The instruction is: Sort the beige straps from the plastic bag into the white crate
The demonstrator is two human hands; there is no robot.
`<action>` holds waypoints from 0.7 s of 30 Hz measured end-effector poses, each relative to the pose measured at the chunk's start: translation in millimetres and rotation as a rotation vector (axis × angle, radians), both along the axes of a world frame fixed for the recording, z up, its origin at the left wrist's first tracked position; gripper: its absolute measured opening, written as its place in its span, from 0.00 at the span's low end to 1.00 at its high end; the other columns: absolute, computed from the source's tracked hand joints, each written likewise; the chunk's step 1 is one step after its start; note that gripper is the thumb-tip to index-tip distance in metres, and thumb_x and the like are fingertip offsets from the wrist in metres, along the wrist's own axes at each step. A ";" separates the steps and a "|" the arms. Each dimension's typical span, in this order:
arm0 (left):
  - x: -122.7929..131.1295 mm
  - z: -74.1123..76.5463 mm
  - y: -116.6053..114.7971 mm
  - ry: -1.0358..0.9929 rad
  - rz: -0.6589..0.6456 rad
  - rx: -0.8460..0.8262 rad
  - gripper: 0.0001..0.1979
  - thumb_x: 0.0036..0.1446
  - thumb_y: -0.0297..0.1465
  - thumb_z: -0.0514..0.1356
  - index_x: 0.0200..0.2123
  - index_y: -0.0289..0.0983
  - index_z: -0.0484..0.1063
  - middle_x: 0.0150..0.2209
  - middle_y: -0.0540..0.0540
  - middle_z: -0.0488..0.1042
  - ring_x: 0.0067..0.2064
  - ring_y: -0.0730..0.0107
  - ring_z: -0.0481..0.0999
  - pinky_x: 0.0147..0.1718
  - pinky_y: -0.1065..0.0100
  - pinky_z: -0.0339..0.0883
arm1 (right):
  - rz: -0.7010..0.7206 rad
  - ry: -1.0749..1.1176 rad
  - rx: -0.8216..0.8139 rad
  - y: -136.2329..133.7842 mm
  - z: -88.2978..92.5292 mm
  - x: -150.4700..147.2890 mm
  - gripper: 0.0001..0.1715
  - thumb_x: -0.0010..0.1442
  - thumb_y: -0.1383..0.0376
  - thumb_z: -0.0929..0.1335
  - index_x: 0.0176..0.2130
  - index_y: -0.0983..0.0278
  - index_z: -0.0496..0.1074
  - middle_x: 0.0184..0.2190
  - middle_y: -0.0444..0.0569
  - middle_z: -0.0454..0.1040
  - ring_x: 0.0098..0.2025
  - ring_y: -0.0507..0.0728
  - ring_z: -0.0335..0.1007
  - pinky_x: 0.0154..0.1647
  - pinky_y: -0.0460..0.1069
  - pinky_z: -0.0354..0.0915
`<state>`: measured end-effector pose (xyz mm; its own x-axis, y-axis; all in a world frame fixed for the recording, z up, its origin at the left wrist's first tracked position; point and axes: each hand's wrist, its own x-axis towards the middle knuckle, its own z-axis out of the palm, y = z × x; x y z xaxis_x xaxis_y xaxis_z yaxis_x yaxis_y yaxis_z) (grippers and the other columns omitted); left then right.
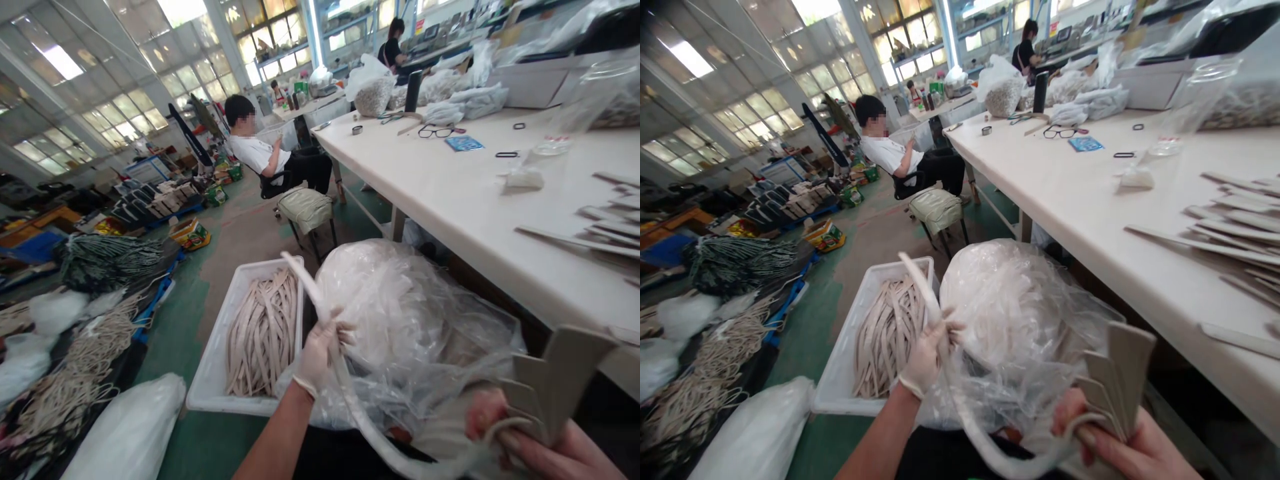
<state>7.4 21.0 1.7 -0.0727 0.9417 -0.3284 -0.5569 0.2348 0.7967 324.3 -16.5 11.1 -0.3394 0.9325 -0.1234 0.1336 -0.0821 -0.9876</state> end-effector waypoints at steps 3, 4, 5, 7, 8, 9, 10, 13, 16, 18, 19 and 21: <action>27.4 -2.5 -17.6 0.119 -0.416 0.052 0.24 0.59 0.42 0.61 0.54 0.33 0.72 0.38 0.39 0.80 0.30 0.70 0.77 0.30 0.72 0.63 | 0.048 0.077 -0.107 16.8 14.6 -20.4 0.22 0.55 0.46 0.71 0.36 0.61 0.80 0.43 0.57 0.78 0.31 0.60 0.71 0.27 0.50 0.71; 34.8 -3.4 -22.7 0.132 -0.518 0.053 0.25 0.60 0.43 0.60 0.54 0.33 0.73 0.38 0.38 0.80 0.31 0.69 0.77 0.30 0.72 0.62 | 0.015 0.087 -0.126 22.1 17.1 -24.9 0.23 0.55 0.46 0.71 0.38 0.62 0.81 0.46 0.57 0.77 0.29 0.58 0.69 0.27 0.50 0.70; 41.0 -4.6 -27.4 0.135 -0.601 0.046 0.25 0.60 0.44 0.59 0.54 0.34 0.73 0.38 0.39 0.80 0.31 0.69 0.76 0.31 0.72 0.63 | -0.019 0.098 -0.140 26.7 18.4 -28.2 0.24 0.55 0.47 0.72 0.40 0.63 0.81 0.49 0.58 0.76 0.28 0.56 0.67 0.28 0.50 0.69; 49.8 -8.4 -34.8 0.131 -0.726 0.016 0.26 0.59 0.46 0.59 0.54 0.35 0.73 0.38 0.39 0.79 0.31 0.68 0.76 0.32 0.70 0.64 | -0.061 0.138 -0.167 33.5 18.1 -31.0 0.27 0.54 0.48 0.73 0.44 0.64 0.80 0.52 0.59 0.75 0.25 0.53 0.64 0.27 0.49 0.68; 52.6 -11.0 -37.5 0.133 -0.774 0.001 0.27 0.59 0.47 0.59 0.54 0.35 0.73 0.38 0.39 0.79 0.31 0.68 0.76 0.33 0.69 0.65 | -0.070 0.169 -0.184 35.5 17.3 -31.0 0.28 0.53 0.48 0.73 0.46 0.64 0.80 0.52 0.59 0.74 0.25 0.52 0.63 0.27 0.48 0.67; 54.5 -13.9 -39.5 0.135 -0.815 -0.011 0.27 0.58 0.47 0.60 0.54 0.35 0.73 0.37 0.40 0.79 0.32 0.68 0.76 0.34 0.69 0.66 | -0.074 0.206 -0.203 36.7 16.4 -30.4 0.29 0.53 0.49 0.74 0.48 0.64 0.79 0.52 0.59 0.75 0.26 0.52 0.63 0.27 0.47 0.66; 55.6 -16.7 -40.9 0.134 -0.845 -0.018 0.28 0.57 0.48 0.60 0.54 0.35 0.73 0.37 0.40 0.79 0.32 0.68 0.76 0.34 0.69 0.66 | -0.076 0.245 -0.225 37.2 15.4 -29.4 0.30 0.53 0.49 0.74 0.50 0.64 0.79 0.50 0.58 0.75 0.26 0.52 0.63 0.26 0.47 0.66; 56.1 -21.4 -41.6 0.102 -0.850 -0.044 0.29 0.57 0.48 0.61 0.54 0.34 0.73 0.35 0.39 0.79 0.31 0.68 0.76 0.33 0.69 0.66 | -0.159 0.368 -0.290 36.1 12.3 -26.2 0.28 0.51 0.50 0.76 0.46 0.64 0.80 0.39 0.56 0.79 0.24 0.51 0.62 0.25 0.46 0.65; 55.3 -18.4 -41.0 0.081 -0.849 -0.059 0.30 0.57 0.48 0.60 0.55 0.34 0.71 0.35 0.38 0.79 0.29 0.67 0.76 0.32 0.69 0.65 | -0.233 0.440 -0.349 34.5 9.6 -25.2 0.28 0.49 0.50 0.76 0.44 0.66 0.81 0.17 0.45 0.70 0.15 0.47 0.50 0.21 0.45 0.64; 55.6 -14.7 -41.9 0.138 -0.889 -0.048 0.28 0.57 0.47 0.60 0.54 0.35 0.73 0.35 0.40 0.79 0.30 0.68 0.76 0.33 0.69 0.65 | -0.229 0.461 -0.359 35.1 9.3 -26.1 0.29 0.49 0.51 0.76 0.45 0.67 0.80 0.13 0.42 0.65 0.14 0.46 0.45 0.20 0.45 0.64; 56.1 -13.3 -42.9 0.188 -0.900 -0.044 0.26 0.57 0.47 0.60 0.52 0.36 0.74 0.34 0.41 0.79 0.30 0.68 0.76 0.32 0.70 0.65 | -0.222 0.463 -0.348 36.2 9.8 -26.8 0.28 0.50 0.51 0.76 0.45 0.66 0.80 0.17 0.44 0.71 0.14 0.46 0.47 0.20 0.45 0.64; 57.0 -13.0 -45.5 0.285 -0.906 -0.046 0.23 0.57 0.46 0.60 0.48 0.37 0.77 0.33 0.44 0.78 0.30 0.70 0.73 0.30 0.72 0.63 | -0.222 0.457 -0.310 39.6 11.7 -27.5 0.24 0.51 0.52 0.76 0.42 0.65 0.80 0.35 0.54 0.80 0.17 0.46 0.54 0.21 0.45 0.65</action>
